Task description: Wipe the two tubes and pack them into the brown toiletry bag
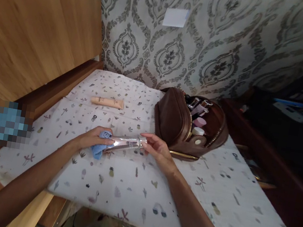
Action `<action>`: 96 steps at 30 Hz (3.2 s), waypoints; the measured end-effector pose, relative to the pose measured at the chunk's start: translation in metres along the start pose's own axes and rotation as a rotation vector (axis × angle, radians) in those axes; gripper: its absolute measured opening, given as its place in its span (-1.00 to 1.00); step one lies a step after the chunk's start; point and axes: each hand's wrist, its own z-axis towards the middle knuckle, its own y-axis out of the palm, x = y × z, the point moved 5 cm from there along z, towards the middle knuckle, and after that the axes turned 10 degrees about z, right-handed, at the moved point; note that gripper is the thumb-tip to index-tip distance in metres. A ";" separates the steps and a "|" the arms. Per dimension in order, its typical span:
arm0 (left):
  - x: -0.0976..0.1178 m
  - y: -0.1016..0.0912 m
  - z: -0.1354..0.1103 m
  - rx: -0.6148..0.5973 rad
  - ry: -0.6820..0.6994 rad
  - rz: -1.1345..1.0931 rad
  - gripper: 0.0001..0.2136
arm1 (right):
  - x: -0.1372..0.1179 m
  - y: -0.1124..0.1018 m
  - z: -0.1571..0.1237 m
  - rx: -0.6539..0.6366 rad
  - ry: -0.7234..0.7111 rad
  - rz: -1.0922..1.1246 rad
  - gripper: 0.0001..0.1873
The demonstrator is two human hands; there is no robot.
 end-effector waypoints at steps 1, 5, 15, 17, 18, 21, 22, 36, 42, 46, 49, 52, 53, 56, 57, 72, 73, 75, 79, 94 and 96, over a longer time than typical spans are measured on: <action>0.000 0.000 0.000 -0.002 -0.004 -0.018 -0.62 | -0.001 0.001 0.000 -0.002 -0.011 0.018 -0.56; 0.000 0.001 0.000 -0.012 -0.002 -0.077 -0.62 | -0.004 0.000 -0.001 0.003 -0.036 0.066 -0.59; -0.001 0.000 -0.001 -0.010 -0.003 -0.081 -0.64 | -0.007 0.003 -0.004 -0.012 -0.009 0.068 -0.51; 0.000 -0.001 -0.001 0.007 0.002 -0.045 -0.64 | -0.004 0.005 -0.003 -0.033 -0.007 0.042 -0.47; 0.001 -0.001 -0.001 0.011 0.007 -0.035 -0.64 | -0.001 0.004 -0.002 -0.029 -0.003 0.025 -0.47; -0.001 -0.002 0.000 0.015 0.013 -0.085 -0.63 | 0.011 -0.003 0.003 0.020 0.024 -0.014 -0.41; -0.001 -0.002 0.000 0.015 0.019 -0.120 -0.63 | 0.015 -0.005 0.005 0.032 0.033 -0.018 -0.39; -0.002 0.000 0.000 -0.003 0.005 -0.086 -0.65 | 0.004 -0.001 -0.001 0.026 0.010 0.021 -0.49; 0.001 0.003 -0.001 -0.006 0.020 -0.176 -0.62 | 0.003 0.004 -0.001 -0.050 0.056 0.070 -0.45; 0.003 0.003 -0.002 -0.023 0.023 -0.148 -0.64 | -0.001 0.007 -0.003 -0.065 0.043 0.142 -0.47; 0.003 0.002 -0.002 -0.015 0.026 -0.135 -0.64 | -0.002 0.007 -0.003 -0.058 0.039 0.174 -0.48; 0.001 0.001 -0.001 -0.018 0.028 -0.129 -0.63 | -0.003 0.006 -0.003 -0.046 0.046 0.197 -0.49; 0.001 0.000 -0.001 -0.021 0.028 -0.125 -0.63 | -0.003 0.005 -0.004 -0.045 0.052 0.211 -0.50; 0.000 -0.001 0.000 -0.018 0.030 -0.105 -0.62 | -0.005 0.005 -0.005 -0.057 0.077 0.272 -0.56; -0.001 -0.002 0.000 -0.010 0.032 -0.106 -0.62 | -0.006 0.005 -0.005 -0.065 0.086 0.293 -0.56; -0.002 -0.006 0.000 0.005 0.016 -0.179 -0.59 | -0.010 0.009 -0.002 -0.062 0.035 0.334 -0.57; -0.003 -0.006 0.000 0.006 0.014 -0.175 -0.60 | -0.010 0.009 -0.003 -0.065 0.037 0.343 -0.56; -0.004 -0.007 0.001 0.006 0.018 -0.159 -0.60 | -0.012 0.012 -0.003 -0.081 0.045 0.364 -0.54; -0.004 -0.007 0.003 0.000 0.027 -0.124 -0.59 | -0.015 0.013 -0.006 -0.107 0.036 0.392 -0.56; 0.005 -0.002 0.000 0.039 0.031 -0.008 -0.62 | -0.013 0.005 -0.004 0.003 -0.050 0.162 -0.60; 0.005 -0.001 0.000 0.035 0.029 0.009 -0.62 | -0.012 0.006 -0.003 0.020 -0.059 0.100 -0.57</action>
